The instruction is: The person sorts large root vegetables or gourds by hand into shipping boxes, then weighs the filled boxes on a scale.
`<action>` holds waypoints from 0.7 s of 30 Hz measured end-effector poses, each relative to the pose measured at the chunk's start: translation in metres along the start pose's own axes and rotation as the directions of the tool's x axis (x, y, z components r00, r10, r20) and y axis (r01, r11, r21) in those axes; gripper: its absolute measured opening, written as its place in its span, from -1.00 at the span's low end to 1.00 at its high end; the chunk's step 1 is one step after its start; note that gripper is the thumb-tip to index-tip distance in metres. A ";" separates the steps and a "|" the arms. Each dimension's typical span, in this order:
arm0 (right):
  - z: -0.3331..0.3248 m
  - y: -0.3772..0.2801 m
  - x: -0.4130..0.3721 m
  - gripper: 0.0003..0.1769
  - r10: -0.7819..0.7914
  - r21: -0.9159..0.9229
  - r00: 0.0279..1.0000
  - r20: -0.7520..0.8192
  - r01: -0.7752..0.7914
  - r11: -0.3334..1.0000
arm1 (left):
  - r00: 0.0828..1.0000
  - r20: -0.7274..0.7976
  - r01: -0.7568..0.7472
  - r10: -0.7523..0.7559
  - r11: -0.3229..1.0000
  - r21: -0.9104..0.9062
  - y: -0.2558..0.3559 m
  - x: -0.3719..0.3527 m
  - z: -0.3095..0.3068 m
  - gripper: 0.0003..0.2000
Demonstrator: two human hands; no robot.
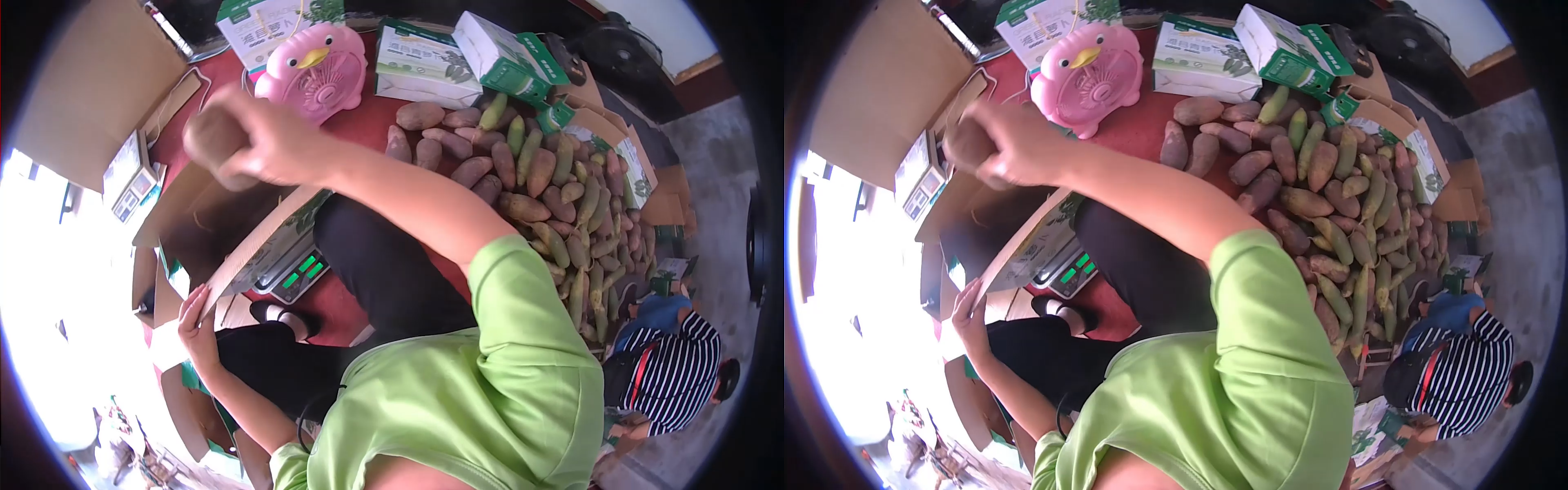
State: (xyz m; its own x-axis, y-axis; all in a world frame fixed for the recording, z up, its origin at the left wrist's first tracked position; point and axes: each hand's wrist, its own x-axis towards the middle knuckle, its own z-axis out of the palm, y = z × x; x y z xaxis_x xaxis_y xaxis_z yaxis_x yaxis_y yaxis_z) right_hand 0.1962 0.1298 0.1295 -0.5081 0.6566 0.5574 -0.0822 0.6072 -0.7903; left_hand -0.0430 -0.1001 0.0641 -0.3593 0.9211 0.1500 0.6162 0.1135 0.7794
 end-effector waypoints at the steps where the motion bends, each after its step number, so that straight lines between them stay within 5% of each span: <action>1: 0.014 0.007 0.005 -0.38 0.046 -0.099 0.994 0.096 -0.036 0.994 | 1.000 0.004 0.002 -0.002 1.000 -0.010 -0.002 0.000 0.000 -0.71; 6: 0.082 0.071 0.016 -0.46 0.223 -0.485 0.767 0.601 0.129 0.865 | 1.000 0.021 0.021 -0.021 1.000 -0.002 0.000 -0.003 -0.002 -0.70; 8: 0.106 0.113 0.008 -0.61 0.160 -0.486 0.684 0.712 0.316 0.815 | 0.998 0.025 0.049 -0.049 0.999 0.004 -0.001 -0.002 -0.003 -0.71; 9: 0.107 0.117 0.005 -0.68 0.237 -0.523 0.610 0.756 0.346 0.779 | 0.998 0.019 0.062 -0.061 0.997 -0.037 -0.002 -0.003 -0.003 -0.71; 10: 0.108 0.107 0.005 -0.62 0.468 -0.586 0.497 0.731 0.106 0.803 | 0.997 0.018 0.076 -0.075 0.994 -0.077 -0.003 -0.004 -0.003 -0.72; 13: 0.103 0.099 -0.002 -0.58 0.657 -0.730 0.328 0.679 0.208 0.651 | 0.994 0.025 0.105 -0.104 0.994 -0.043 0.004 -0.003 -0.003 -0.73; 16: 0.108 0.120 0.000 -0.52 0.607 -0.700 0.362 0.708 0.241 0.673 | 0.994 0.020 0.110 -0.110 0.993 -0.050 0.000 -0.002 -0.005 -0.74; 17: 0.106 0.128 -0.003 -0.48 0.509 -0.644 0.516 0.689 0.112 0.757 | 0.993 0.022 0.115 -0.113 0.991 -0.070 -0.001 -0.002 -0.006 -0.75; 18: 0.099 0.122 -0.002 -0.48 0.514 -0.647 0.518 0.684 0.105 0.755 | 0.993 0.029 0.112 -0.111 0.991 -0.070 -0.004 -0.002 -0.007 -0.75; 20: 0.073 0.089 0.003 -0.50 0.347 -0.468 0.769 0.537 -0.071 0.881 | 0.989 0.024 0.150 -0.148 0.984 -0.101 -0.007 -0.003 -0.009 -0.76; 21: 0.056 0.074 0.003 -0.54 0.296 -0.322 0.820 0.490 -0.145 0.935 | 0.989 0.020 0.151 -0.149 0.986 -0.070 -0.004 -0.003 -0.008 -0.76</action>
State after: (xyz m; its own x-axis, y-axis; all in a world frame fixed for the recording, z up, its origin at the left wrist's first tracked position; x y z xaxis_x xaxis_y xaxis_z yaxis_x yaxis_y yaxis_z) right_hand 0.1407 0.1515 0.0588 -0.8612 0.4987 0.0981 0.2731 0.6168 -0.7382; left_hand -0.0502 -0.1060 0.0651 -0.4334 0.9010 0.0197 0.5043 0.2243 0.8339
